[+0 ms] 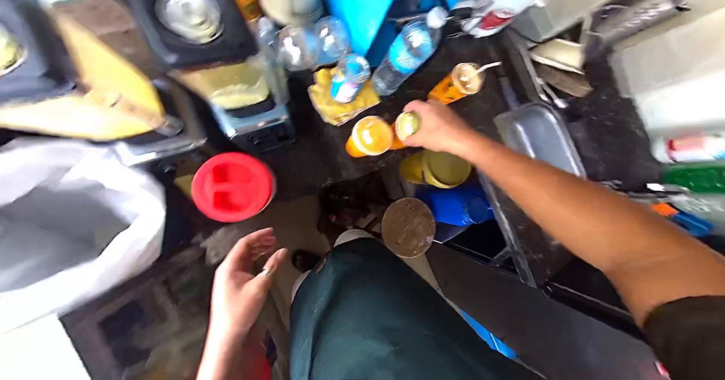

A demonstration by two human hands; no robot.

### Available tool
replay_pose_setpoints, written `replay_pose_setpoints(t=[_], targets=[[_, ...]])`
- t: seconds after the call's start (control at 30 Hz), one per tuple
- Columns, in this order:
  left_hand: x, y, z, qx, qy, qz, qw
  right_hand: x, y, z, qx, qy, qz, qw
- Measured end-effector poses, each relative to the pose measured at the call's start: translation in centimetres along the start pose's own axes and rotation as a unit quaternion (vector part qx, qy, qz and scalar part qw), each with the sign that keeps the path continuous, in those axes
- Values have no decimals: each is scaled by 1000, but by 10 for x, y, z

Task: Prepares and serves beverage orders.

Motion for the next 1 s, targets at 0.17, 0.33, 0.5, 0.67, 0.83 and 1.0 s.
replay_pose_setpoints(t=[0.17,0.33,0.5,0.67,0.83,1.0], targets=[[137,-1,-86,12,-104,59,993,41,-4,-25,-34,-52,17,998],[241,7,-147,65,-188,198,960,159,203,-121,-221,-252,-5,942],[294,43,-180,110,-293,291,904,78,560,-147,-285,-24,-355,890],[314,85,-220,141,-384,291,865,-8,724,-181,-330,-26,-295,896],[243,95,-273,138,-339,254,896,-12,684,-165,-327,-34,-319,889],[112,97,-344,220,-398,249,855,84,592,-172,-208,-174,-318,908]])
Point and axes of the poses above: each hand's wrist, its own x-axis away from the middle knuckle, its own y-axis out of the palm, z = x × y, the point moved 2 cm from there along -x, towards the middle knuckle, and after that the axes turned 14 degrees about -x, right-handed, at the moved point
